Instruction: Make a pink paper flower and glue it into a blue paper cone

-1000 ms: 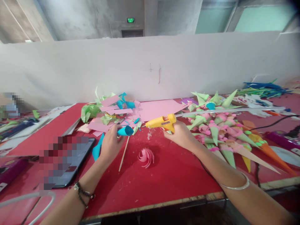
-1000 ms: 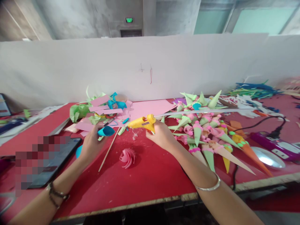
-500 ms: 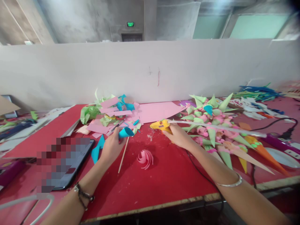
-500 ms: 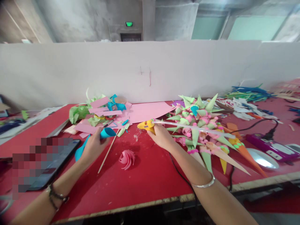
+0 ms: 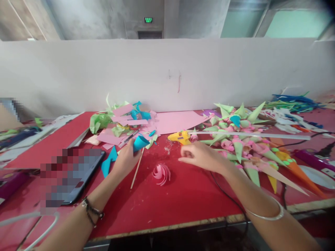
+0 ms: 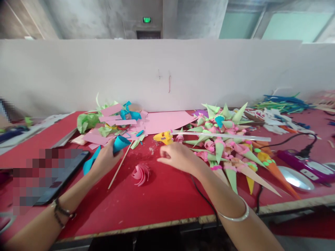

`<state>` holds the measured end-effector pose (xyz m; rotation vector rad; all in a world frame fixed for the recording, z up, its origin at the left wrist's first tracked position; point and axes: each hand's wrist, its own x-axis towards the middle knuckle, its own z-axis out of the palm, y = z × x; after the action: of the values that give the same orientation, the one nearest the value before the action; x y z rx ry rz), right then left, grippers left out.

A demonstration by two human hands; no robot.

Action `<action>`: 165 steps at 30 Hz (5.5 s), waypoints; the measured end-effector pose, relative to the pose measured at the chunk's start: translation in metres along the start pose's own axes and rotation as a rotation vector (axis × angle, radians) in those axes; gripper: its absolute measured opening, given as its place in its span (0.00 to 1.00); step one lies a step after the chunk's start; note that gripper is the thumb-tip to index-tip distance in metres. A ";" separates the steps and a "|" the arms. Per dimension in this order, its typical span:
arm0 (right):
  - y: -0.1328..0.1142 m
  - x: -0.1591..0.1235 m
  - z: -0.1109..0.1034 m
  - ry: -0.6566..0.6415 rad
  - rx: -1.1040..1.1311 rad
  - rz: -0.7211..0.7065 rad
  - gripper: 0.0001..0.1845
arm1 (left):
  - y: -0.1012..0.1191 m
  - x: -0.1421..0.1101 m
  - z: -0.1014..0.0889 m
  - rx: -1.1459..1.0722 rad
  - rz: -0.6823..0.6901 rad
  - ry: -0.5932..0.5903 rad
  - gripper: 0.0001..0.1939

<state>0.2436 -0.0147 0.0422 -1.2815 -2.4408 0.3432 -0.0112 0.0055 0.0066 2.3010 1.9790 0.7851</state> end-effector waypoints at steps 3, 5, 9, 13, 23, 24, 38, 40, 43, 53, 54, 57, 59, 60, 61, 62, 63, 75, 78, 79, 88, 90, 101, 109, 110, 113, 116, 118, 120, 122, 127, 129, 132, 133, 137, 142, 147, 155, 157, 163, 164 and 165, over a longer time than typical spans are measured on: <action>-0.016 0.004 0.018 0.127 0.336 -0.232 0.08 | 0.001 -0.001 0.000 0.001 0.013 -0.051 0.21; -0.024 0.006 0.029 0.165 0.424 -0.293 0.10 | 0.002 -0.002 0.000 0.021 -0.001 -0.073 0.21; -0.028 0.009 0.039 0.194 0.470 -0.274 0.09 | 0.003 -0.002 -0.001 0.045 -0.016 -0.096 0.21; -0.026 0.009 0.040 0.169 0.488 -0.261 0.09 | 0.003 -0.001 0.001 0.045 -0.012 -0.113 0.21; -0.028 0.011 0.042 0.155 0.483 -0.234 0.06 | 0.002 -0.003 0.002 0.110 -0.014 -0.131 0.20; -0.028 0.011 0.042 0.153 0.484 -0.235 0.06 | 0.002 -0.003 0.002 0.114 -0.013 -0.134 0.20; -0.023 0.011 0.041 0.124 0.493 -0.264 0.06 | 0.001 -0.002 0.003 0.102 0.015 -0.148 0.21; -0.024 0.011 0.041 0.121 0.470 -0.270 0.05 | 0.002 -0.002 0.002 0.106 0.014 -0.157 0.22; -0.026 0.010 0.040 0.108 0.423 -0.291 0.05 | 0.004 -0.002 0.001 0.099 0.018 -0.162 0.21; -0.025 0.010 0.037 0.154 0.398 -0.322 0.04 | 0.003 -0.002 0.002 0.122 0.063 -0.187 0.22; -0.024 0.010 0.036 0.169 0.422 -0.314 0.04 | 0.002 -0.002 0.003 0.135 0.090 -0.193 0.20; -0.022 0.009 0.033 0.197 0.518 -0.281 0.05 | 0.000 -0.003 0.006 0.177 0.149 -0.230 0.17; -0.021 0.009 0.032 0.212 0.583 -0.252 0.04 | -0.001 -0.005 0.008 0.190 0.158 -0.250 0.16; -0.021 0.010 0.032 0.225 0.611 -0.235 0.04 | -0.002 -0.006 0.009 0.188 0.163 -0.250 0.17; -0.020 0.010 0.032 0.239 0.636 -0.216 0.04 | -0.002 -0.007 0.009 0.183 0.175 -0.241 0.19; -0.020 0.010 0.032 0.254 0.660 -0.196 0.04 | -0.003 -0.008 0.009 0.175 0.194 -0.226 0.22; -0.019 0.011 0.033 0.270 0.685 -0.175 0.03 | -0.003 -0.009 0.008 0.164 0.217 -0.212 0.26; -0.019 0.013 0.042 0.400 0.707 -0.079 0.02 | 0.027 -0.023 -0.009 -0.250 0.567 0.093 0.25; -0.020 0.013 0.042 0.399 0.704 -0.103 0.02 | 0.035 -0.028 -0.004 -0.172 0.600 0.009 0.33; -0.021 0.013 0.042 0.399 0.709 -0.110 0.03 | 0.037 -0.029 -0.003 -0.151 0.586 -0.012 0.35; -0.026 0.010 0.042 0.434 0.768 -0.222 0.06 | 0.042 -0.028 -0.002 -0.194 0.446 -0.166 0.28; -0.027 0.009 0.040 0.447 0.749 -0.247 0.06 | 0.043 -0.028 -0.003 -0.225 0.458 -0.165 0.25; -0.030 0.004 0.034 0.405 0.568 -0.384 0.05 | 0.045 -0.027 -0.006 -0.401 0.391 -0.285 0.14; -0.031 0.002 0.034 0.345 0.516 -0.464 0.05 | 0.044 -0.030 -0.009 -0.492 0.368 -0.396 0.18; -0.031 0.002 0.034 0.344 0.513 -0.467 0.05 | 0.045 -0.030 -0.009 -0.503 0.377 -0.403 0.20; -0.031 0.003 0.034 0.338 0.502 -0.473 0.05 | 0.045 -0.030 -0.007 -0.505 0.392 -0.404 0.20; -0.032 0.003 0.032 0.323 0.488 -0.495 0.06 | 0.045 -0.029 -0.005 -0.482 0.405 -0.368 0.15; -0.033 0.002 0.031 0.315 0.487 -0.503 0.06 | 0.045 -0.028 -0.004 -0.481 0.423 -0.342 0.12; -0.034 0.001 0.031 0.323 0.495 -0.485 0.05 | 0.044 -0.028 -0.004 -0.482 0.434 -0.315 0.10; -0.035 0.000 0.031 0.343 0.505 -0.447 0.07 | 0.044 -0.027 -0.005 -0.484 0.430 -0.283 0.10; -0.033 0.000 0.036 0.274 0.484 -0.364 0.12 | 0.042 -0.027 -0.005 -0.508 0.355 -0.228 0.15; -0.032 0.001 0.038 0.217 0.474 -0.322 0.14 | 0.041 -0.027 -0.005 -0.513 0.333 -0.197 0.16; -0.031 0.003 0.041 0.157 0.507 -0.289 0.15 | 0.041 -0.027 -0.004 -0.523 0.330 -0.158 0.16; -0.031 0.003 0.041 0.149 0.524 -0.290 0.14 | 0.041 -0.027 -0.003 -0.527 0.336 -0.149 0.15; -0.031 0.003 0.043 0.167 0.543 -0.293 0.12 | 0.041 -0.028 -0.003 -0.515 0.357 -0.141 0.14; -0.031 0.001 0.044 0.179 0.535 -0.312 0.14 | 0.041 -0.029 -0.002 -0.482 0.348 -0.196 0.13; -0.032 0.001 0.042 0.165 0.449 -0.347 0.23 | 0.040 -0.028 0.000 -0.460 0.358 -0.239 0.14; -0.037 0.001 0.044 0.148 0.222 -0.388 0.14 | 0.039 -0.028 0.003 -0.460 0.445 -0.372 0.08; -0.037 0.002 0.044 0.147 0.217 -0.382 0.13 | 0.040 -0.027 0.001 -0.480 0.458 -0.367 0.10; -0.036 0.002 0.040 0.132 0.233 -0.398 0.13 | 0.041 -0.028 -0.003 -0.530 0.450 -0.385 0.11; -0.036 0.002 0.040 0.127 0.235 -0.396 0.13 | 0.040 -0.029 -0.003 -0.533 0.442 -0.385 0.11; -0.036 0.001 0.040 0.126 0.236 -0.394 0.14 | 0.040 -0.029 -0.002 -0.534 0.434 -0.384 0.11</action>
<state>0.1994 -0.0354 0.0195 -0.6840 -2.3890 0.4114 0.0224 -0.0298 0.0108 2.3227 0.9804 0.7016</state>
